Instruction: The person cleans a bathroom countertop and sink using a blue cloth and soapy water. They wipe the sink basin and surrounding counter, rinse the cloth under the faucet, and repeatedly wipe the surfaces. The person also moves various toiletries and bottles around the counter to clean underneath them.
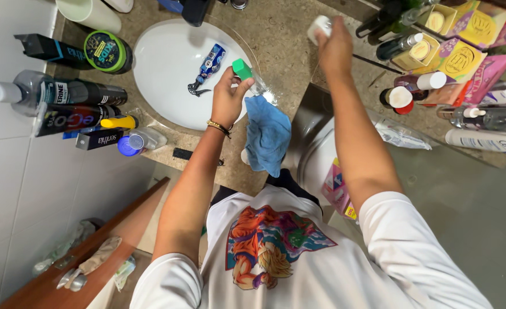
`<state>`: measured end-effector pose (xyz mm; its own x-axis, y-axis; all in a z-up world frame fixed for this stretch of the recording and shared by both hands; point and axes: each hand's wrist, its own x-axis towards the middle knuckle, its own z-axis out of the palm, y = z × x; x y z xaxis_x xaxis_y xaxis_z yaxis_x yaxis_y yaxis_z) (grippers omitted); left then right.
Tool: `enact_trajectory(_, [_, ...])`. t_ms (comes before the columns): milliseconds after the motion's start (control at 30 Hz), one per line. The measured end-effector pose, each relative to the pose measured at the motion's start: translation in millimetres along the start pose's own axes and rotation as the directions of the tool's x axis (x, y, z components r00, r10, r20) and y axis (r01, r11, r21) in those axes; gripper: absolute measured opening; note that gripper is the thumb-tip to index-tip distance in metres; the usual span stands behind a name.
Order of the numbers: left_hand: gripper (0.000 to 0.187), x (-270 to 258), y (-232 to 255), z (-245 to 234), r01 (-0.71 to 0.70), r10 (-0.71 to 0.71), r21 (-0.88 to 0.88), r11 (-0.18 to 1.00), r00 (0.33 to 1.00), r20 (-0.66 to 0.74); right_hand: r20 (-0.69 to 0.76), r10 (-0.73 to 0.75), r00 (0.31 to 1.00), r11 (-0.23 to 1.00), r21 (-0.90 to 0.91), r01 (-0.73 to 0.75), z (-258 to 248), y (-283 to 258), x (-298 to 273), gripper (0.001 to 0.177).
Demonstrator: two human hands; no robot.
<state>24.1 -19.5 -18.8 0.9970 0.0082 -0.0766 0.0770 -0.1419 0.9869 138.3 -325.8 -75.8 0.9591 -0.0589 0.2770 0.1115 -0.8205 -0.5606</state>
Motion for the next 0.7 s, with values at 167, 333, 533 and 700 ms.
enact_trajectory(167, [0.035,26.7,-2.5,1.2,-0.089,0.103,0.175,0.981,0.992,-0.073,0.000,-0.053,0.999,0.997,0.053,0.053,66.2,-28.0,45.3,0.041])
enact_trajectory(333, [0.039,59.3,-12.8,12.6,-0.125,0.167,0.296,0.947,0.979,-0.120,0.048,0.037,0.998,0.992,0.118,-0.042,115.3,-38.4,78.3,0.039])
enact_trajectory(533, [0.033,116.9,-10.2,23.4,-0.153,0.222,0.402,0.903,0.966,-0.131,-0.130,0.006,0.991,0.979,0.203,0.021,18.9,-57.3,22.9,0.054])
enact_trajectory(700, [0.030,160.5,-30.8,34.7,-0.174,0.261,0.445,0.878,0.955,-0.143,-0.390,0.215,0.895,0.970,0.188,-0.151,-106.0,-12.3,-19.7,0.046])
